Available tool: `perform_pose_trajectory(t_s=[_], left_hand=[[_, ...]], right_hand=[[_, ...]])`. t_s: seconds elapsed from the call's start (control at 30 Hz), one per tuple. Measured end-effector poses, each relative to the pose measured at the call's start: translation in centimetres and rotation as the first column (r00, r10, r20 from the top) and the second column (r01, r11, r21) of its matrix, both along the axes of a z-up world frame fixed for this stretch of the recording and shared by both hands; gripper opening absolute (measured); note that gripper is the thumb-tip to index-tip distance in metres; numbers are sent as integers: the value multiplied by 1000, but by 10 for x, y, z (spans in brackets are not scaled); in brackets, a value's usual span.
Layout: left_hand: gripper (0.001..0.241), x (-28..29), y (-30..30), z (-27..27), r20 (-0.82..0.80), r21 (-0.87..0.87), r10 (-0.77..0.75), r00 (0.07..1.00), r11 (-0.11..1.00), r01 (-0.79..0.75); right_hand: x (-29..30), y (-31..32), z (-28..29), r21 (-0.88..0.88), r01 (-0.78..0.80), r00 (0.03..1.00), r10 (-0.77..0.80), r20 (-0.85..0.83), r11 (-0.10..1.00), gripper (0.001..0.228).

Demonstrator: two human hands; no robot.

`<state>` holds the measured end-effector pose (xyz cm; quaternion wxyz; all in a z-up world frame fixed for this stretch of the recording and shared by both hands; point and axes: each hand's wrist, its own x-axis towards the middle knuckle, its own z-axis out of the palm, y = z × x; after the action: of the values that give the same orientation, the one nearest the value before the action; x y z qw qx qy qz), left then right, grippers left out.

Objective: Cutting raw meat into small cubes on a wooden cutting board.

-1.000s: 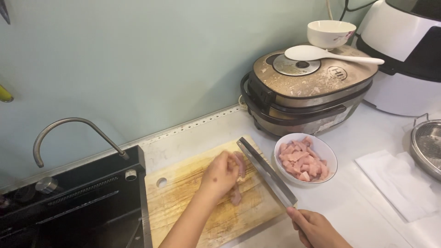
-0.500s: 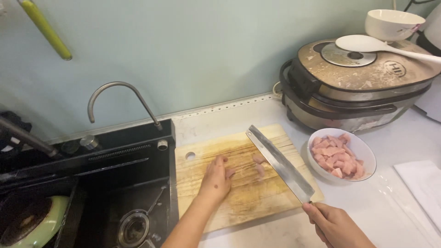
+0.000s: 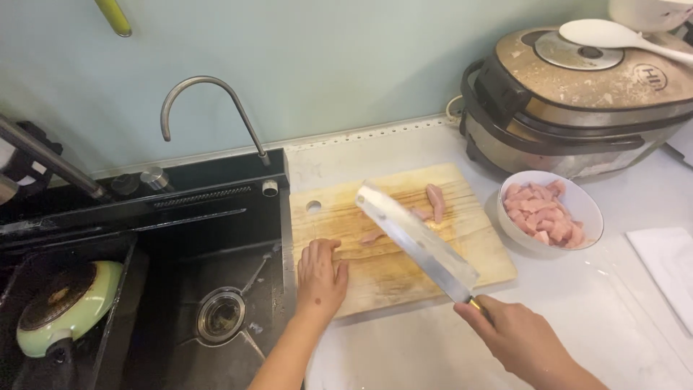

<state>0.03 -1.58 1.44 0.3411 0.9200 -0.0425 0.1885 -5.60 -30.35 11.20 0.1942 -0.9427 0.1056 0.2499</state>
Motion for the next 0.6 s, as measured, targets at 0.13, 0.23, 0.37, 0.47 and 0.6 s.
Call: perform_pose_trajectory(t_s=[0.13, 0.23, 0.37, 0.47, 0.6], left_hand=[[36, -1, 1, -7, 1, -1, 3, 1000, 1000, -3], [34, 4, 0, -5, 44, 9, -3, 999, 1000, 2], [31, -2, -3, -7, 33, 0, -9, 999, 1000, 9], [31, -5, 1, -8, 33, -12, -9, 999, 1000, 10], [30, -1, 0, -7, 9, 43, -21, 1000, 999, 21]], right_hand=[[-2, -22, -56, -151, -177, 977, 192, 97, 973, 55], [5, -8, -11, -92, -50, 977, 30, -211, 995, 47], [-6, -27, -55, -133, -128, 987, 139, 78, 983, 55], [-11, -30, -77, -135, -204, 974, 215, 69, 970, 54], [-9, -17, -21, -129, -164, 985, 170, 35, 978, 58]])
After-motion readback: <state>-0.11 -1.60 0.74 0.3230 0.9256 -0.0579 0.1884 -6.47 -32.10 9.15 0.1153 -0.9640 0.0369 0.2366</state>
